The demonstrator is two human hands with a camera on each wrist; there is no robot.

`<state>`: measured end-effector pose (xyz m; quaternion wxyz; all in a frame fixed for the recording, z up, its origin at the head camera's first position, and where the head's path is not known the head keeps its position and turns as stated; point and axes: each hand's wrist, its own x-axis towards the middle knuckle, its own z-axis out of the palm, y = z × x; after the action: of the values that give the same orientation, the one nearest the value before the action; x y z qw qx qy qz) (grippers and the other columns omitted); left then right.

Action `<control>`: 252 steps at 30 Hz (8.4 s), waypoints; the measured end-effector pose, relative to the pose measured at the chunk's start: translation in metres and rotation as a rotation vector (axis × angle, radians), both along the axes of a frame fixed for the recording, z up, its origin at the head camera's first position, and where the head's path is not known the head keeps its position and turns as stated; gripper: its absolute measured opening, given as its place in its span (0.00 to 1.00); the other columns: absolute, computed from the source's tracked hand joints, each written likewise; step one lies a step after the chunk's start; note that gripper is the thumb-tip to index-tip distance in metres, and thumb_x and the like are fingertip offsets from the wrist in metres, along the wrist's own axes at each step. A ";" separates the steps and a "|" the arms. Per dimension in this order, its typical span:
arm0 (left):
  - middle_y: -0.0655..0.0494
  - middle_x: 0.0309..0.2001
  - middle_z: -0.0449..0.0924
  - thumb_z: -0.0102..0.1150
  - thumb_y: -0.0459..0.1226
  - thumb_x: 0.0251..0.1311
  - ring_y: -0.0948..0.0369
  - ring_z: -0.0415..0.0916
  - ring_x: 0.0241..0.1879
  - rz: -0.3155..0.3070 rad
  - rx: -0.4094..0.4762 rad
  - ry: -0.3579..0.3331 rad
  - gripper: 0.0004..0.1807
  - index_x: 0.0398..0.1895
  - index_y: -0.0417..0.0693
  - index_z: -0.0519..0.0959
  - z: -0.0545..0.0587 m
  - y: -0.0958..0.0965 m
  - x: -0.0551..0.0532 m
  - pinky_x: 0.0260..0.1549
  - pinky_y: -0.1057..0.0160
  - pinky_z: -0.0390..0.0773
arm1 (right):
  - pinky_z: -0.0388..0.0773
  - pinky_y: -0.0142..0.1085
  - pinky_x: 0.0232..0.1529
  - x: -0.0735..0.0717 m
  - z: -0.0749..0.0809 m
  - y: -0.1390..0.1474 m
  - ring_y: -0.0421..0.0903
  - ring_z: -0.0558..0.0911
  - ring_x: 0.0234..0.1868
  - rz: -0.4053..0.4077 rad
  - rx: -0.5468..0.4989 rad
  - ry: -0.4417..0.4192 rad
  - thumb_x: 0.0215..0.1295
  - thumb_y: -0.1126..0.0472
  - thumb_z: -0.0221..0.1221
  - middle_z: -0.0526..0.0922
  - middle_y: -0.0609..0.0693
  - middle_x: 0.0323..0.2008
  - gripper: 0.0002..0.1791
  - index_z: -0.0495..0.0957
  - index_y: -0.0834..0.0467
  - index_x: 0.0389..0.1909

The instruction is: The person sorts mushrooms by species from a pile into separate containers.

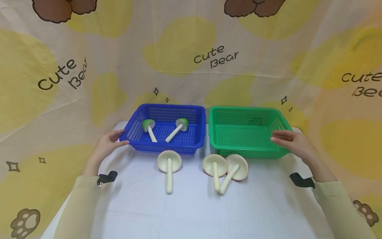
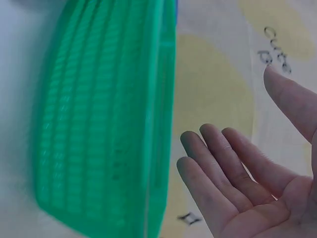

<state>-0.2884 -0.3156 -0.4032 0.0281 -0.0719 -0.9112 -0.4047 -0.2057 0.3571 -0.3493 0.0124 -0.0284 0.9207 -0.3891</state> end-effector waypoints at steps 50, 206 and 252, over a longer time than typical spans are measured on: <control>0.35 0.64 0.68 0.66 0.48 0.55 0.37 0.64 0.64 -0.009 0.017 0.045 0.39 0.66 0.37 0.65 -0.001 -0.001 0.001 0.63 0.41 0.64 | 0.65 0.68 0.53 0.009 -0.037 0.073 0.73 0.64 0.61 -0.117 0.137 -0.057 0.59 0.43 0.62 0.71 0.72 0.57 0.45 0.59 0.68 0.68; 0.46 0.35 0.84 0.68 0.34 0.52 0.62 0.83 0.30 -0.234 0.582 -0.346 0.15 0.43 0.37 0.82 0.057 0.324 -0.037 0.40 0.57 0.85 | 0.69 0.66 0.49 0.005 -0.025 0.076 0.75 0.64 0.59 -0.114 0.248 -0.101 0.57 0.39 0.62 0.78 0.69 0.51 0.45 0.64 0.68 0.65; 0.41 0.49 0.81 0.66 0.32 0.55 0.47 0.79 0.51 -0.187 0.619 -0.496 0.18 0.49 0.34 0.78 0.056 0.362 -0.065 0.42 0.61 0.85 | 0.69 0.66 0.47 0.005 -0.024 0.078 0.75 0.65 0.58 -0.088 0.260 -0.092 0.59 0.41 0.62 0.81 0.68 0.48 0.43 0.65 0.69 0.63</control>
<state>-0.3535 0.0460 -0.3476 -0.2092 -0.0427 -0.7151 -0.6657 -0.2003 0.4349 -0.3737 0.0409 0.0319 0.9622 -0.2674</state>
